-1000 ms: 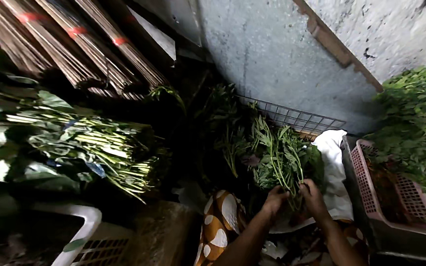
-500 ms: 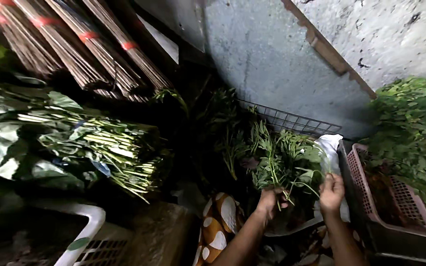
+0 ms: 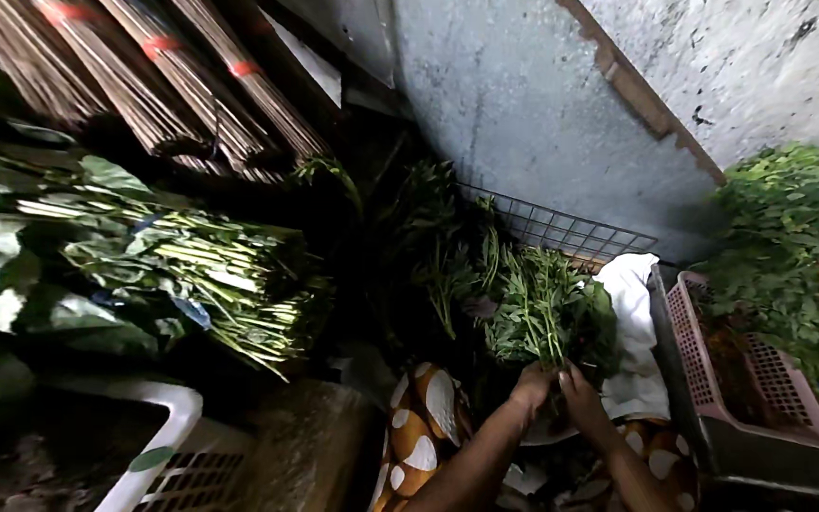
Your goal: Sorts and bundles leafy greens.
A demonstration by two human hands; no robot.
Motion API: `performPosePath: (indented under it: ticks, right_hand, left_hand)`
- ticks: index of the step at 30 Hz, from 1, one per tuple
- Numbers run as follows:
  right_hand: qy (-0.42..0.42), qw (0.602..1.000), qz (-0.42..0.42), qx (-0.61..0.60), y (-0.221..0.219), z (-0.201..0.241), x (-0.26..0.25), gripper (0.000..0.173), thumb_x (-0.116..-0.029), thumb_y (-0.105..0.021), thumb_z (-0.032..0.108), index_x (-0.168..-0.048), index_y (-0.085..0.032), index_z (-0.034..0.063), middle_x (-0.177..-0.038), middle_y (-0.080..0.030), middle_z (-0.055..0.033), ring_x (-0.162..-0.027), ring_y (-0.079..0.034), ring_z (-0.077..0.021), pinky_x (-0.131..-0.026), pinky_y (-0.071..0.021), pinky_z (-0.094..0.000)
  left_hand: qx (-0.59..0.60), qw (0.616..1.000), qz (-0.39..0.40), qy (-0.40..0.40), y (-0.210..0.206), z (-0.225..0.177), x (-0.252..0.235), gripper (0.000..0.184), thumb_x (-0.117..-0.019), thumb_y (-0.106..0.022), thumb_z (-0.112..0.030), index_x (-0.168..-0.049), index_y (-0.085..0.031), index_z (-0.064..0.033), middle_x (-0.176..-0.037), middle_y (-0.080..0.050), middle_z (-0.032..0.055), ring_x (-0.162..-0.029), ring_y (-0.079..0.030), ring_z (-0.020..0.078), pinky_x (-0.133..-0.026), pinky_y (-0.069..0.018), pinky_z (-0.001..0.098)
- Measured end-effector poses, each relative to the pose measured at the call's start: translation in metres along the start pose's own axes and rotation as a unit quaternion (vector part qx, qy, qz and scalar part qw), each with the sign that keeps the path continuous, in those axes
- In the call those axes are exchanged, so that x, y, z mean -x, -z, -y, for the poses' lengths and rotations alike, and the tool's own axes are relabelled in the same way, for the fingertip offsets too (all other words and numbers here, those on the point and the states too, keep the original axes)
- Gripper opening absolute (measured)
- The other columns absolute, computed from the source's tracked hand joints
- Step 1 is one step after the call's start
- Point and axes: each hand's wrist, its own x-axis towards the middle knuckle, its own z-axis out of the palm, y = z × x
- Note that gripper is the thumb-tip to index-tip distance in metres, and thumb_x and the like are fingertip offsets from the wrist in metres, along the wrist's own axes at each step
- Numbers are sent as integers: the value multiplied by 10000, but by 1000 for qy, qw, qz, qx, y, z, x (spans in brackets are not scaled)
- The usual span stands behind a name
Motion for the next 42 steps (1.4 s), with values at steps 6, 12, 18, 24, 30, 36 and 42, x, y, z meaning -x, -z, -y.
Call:
performPosePath:
  ticks: [6, 12, 18, 24, 30, 36, 42]
  right_hand:
    - [12, 996, -46, -73, 11, 5, -8, 504, -1111, -406, 240, -1526, -365, -42, -1404, -556, -272, -1278, -580, -344, -1093, -460, -486]
    - [106, 976, -126, 144, -6, 10, 17, 522, -1078, -406, 196, -1549, -357, -24, -1309, -646, -244, -1156, -673, -385, -990, -539, -546]
    - [47, 980, -156, 111, -1, 20, 44, 700, -1055, -494, 196, -1632, -133, 33, -1437, -568, -225, -1152, -680, -369, -959, -561, -539]
    - [179, 895, -372, 171, 25, 23, 62, 338, -1005, -582, 175, -1212, -642, -85, -1013, -722, -231, -887, -735, -370, -798, -609, -517]
    - [136, 968, -153, 145, 59, 2, 56, 325, -1066, -499, 142, -1282, -609, -74, -1032, -712, -257, -965, -714, -401, -901, -562, -560]
    - [151, 967, -31, 203, 102, 0, 49, 372, -1074, -490, 209, -1348, -594, -20, -1184, -695, -237, -1107, -685, -383, -988, -527, -559]
    - [282, 944, -28, 171, 157, 63, 36, 376, -1079, -473, 309, -1268, -646, 34, -1056, -719, -161, -986, -709, -303, -888, -565, -537]
  left_hand:
    - [-56, 998, 6, -14, -11, -7, -6, 490, -1130, -348, -348, -1475, -455, -17, -1385, -576, 220, -1264, -580, 305, -1076, -463, 489]
    - [152, 988, 21, -16, -29, 6, 1, 690, -1094, -213, -559, -1294, -598, -23, -1103, -684, 169, -983, -670, 250, -885, -552, 463]
    - [230, 969, 39, -81, -39, -8, 11, 279, -1091, -464, -169, -1312, -525, -11, -1062, -676, 104, -912, -671, 161, -821, -571, 341]
    - [311, 910, 129, -242, -70, -33, 41, 326, -1082, -389, -42, -1406, -414, -60, -1382, -615, 75, -1157, -625, 117, -976, -508, 297]
    - [-31, 985, 120, -117, -49, -38, 36, 458, -1080, -514, -236, -1439, -426, 34, -1220, -630, 143, -1053, -633, 177, -957, -520, 365]
    - [-544, 683, -12, -487, -23, -73, 58, 248, -973, -667, -357, -1008, -770, -134, -1090, -736, 59, -1119, -661, 267, -995, -467, 533]
    - [-664, 587, 105, -451, -28, -156, 62, 493, -1016, -631, -252, -1437, -540, -12, -1230, -692, 193, -1168, -660, 364, -1107, -403, 601]
